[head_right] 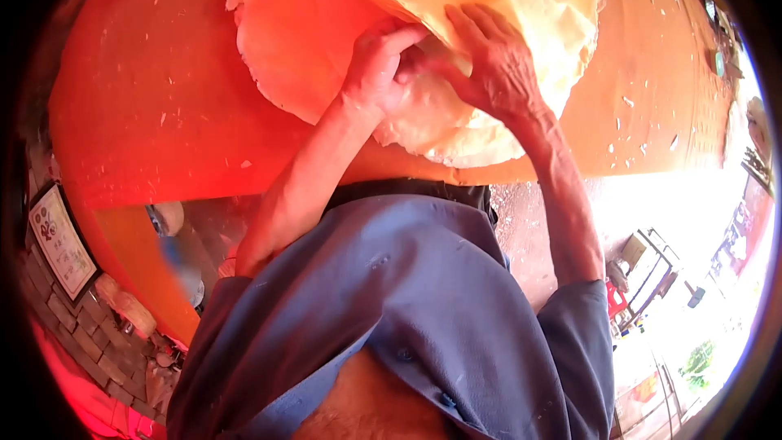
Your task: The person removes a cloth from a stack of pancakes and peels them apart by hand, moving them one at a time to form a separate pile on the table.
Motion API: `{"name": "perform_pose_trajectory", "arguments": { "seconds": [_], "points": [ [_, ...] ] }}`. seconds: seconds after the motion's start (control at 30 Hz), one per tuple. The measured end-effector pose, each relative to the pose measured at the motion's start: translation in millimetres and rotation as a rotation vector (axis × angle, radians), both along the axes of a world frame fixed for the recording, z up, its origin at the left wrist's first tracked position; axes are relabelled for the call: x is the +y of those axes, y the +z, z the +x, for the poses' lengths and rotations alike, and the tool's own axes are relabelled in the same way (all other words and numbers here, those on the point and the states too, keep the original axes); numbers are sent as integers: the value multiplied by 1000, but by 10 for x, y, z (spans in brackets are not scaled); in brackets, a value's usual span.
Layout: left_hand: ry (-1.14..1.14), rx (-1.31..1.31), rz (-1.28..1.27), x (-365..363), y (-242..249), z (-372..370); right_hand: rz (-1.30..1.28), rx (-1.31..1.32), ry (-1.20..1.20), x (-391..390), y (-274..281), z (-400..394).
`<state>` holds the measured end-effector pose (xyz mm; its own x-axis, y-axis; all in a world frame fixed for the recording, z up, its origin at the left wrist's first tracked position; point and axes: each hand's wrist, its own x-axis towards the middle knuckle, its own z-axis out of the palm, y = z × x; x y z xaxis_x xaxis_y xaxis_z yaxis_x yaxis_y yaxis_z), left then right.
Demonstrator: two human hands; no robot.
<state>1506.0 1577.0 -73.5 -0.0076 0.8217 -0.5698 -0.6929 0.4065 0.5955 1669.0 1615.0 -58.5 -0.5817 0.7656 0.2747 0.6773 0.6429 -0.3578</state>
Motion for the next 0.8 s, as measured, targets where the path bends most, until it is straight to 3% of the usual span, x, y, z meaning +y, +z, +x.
{"name": "perform_pose_trajectory", "arguments": {
  "seconds": [0.17, 0.2, 0.27, 0.33, 0.37, 0.5, 0.53, 0.57, 0.67, 0.73, 0.8],
  "points": [
    [-61, 98, 16, -99, -41, -70, 131, -26, -100, 109, -254, -63],
    [-64, 65, 24, -154, -12, -101, 66, -139, -87, 192, -149, -5],
    [-116, 108, 0, -368, 52, -182, -125, -874, -268, 481, 559, -135],
    [-216, 373, -89, -639, 121, -247, 185, -1064, -237, 826, 994, 158],
    [-215, 374, -88, -765, 102, -299, 185, -1063, -238, 792, 1059, 171],
    [-91, 403, -129, -1108, -32, -438, 288, -200, -183, 243, 1530, 272],
    [-41, 418, -173, -1124, -54, -457, 214, -6, -161, 51, 1469, 108],
    [-47, 401, -228, -1104, -46, -462, 271, -67, -37, 128, 1005, 167],
    [-58, 175, -208, -1066, -155, -496, -209, -322, -40, -139, 262, 6],
    [-80, 163, -185, -1009, -141, -466, -223, -322, -35, -304, 140, 46],
    [-76, 40, -182, -1005, -134, -439, -431, -51, -184, -423, 217, 133]
  ]
}}
